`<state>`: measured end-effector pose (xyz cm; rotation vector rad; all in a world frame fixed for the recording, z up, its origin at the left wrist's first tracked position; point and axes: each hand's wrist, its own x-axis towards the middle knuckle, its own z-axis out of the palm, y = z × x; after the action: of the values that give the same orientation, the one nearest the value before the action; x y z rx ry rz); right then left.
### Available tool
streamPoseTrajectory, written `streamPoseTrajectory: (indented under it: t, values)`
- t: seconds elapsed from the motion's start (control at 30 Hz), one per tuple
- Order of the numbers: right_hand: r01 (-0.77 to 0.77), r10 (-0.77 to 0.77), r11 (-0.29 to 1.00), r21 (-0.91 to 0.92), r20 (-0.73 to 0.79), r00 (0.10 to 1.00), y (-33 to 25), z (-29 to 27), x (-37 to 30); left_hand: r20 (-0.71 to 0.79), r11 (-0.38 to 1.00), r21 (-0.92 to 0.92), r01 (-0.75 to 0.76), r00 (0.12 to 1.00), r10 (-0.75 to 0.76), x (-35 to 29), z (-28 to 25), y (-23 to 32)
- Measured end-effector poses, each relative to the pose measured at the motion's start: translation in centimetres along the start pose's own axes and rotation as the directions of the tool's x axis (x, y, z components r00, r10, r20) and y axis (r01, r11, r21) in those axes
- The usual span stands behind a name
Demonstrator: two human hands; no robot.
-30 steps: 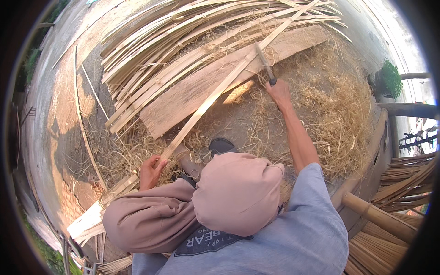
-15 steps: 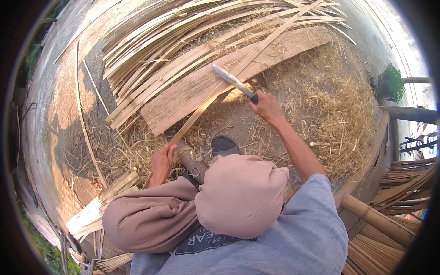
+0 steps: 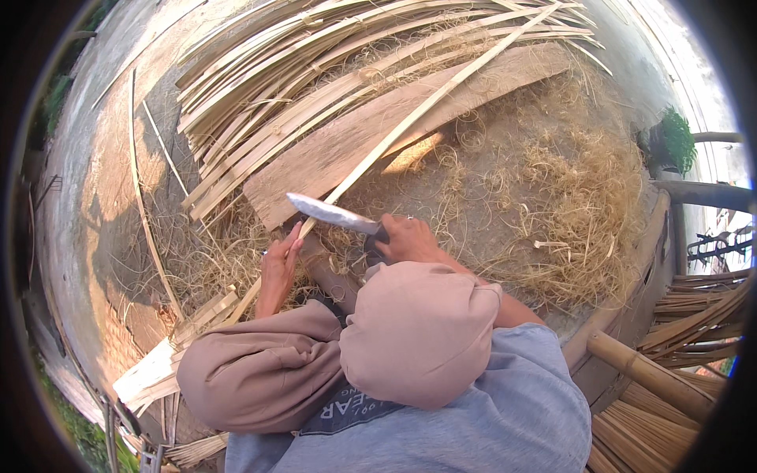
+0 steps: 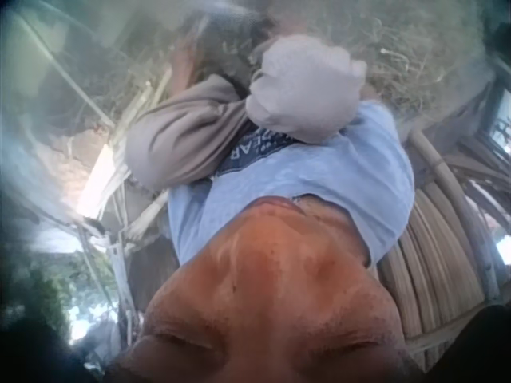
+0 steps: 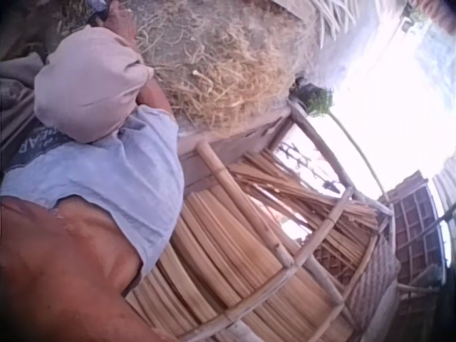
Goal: The person sits on the ground and uses a knife to split long bamboo strips into thinner slats. The person repeatedly positions the bamboo on a wooden block, strikes it with the knife to split it, and places the finished slats into a pile.
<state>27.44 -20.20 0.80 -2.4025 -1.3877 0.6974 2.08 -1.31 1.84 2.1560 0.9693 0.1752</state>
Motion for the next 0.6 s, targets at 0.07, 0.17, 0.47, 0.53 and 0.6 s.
streamPoseTrajectory:
  t: [0.07,0.17,0.47,0.53,0.6]
  values:
    - [0.019,-0.019,0.997,-0.074,-0.006,1.0,3.4,-2.5,1.7,-0.024,0.999,0.049,-0.002,1.0,0.004,-0.5,0.0,0.1]
    - [-0.284,0.259,0.946,-0.156,-0.162,0.952,9.7,-5.8,5.2,0.005,0.997,0.071,0.023,1.0,-0.024,-0.1,-0.4,1.9]
    - [-0.309,0.316,0.949,0.068,-0.208,0.926,11.0,-7.8,6.1,0.041,0.993,0.035,0.109,0.993,-0.11,-1.0,-1.3,1.7]
    - [-0.109,0.111,0.993,0.041,-0.039,0.993,4.1,-2.3,2.6,0.093,0.989,0.043,0.144,0.985,-0.147,-0.5,-2.5,2.2]
    - [-0.03,0.03,0.999,-0.02,-0.003,1.0,3.6,-1.4,2.1,0.107,0.985,-0.048,0.165,0.981,-0.159,-1.5,-3.1,-0.1]
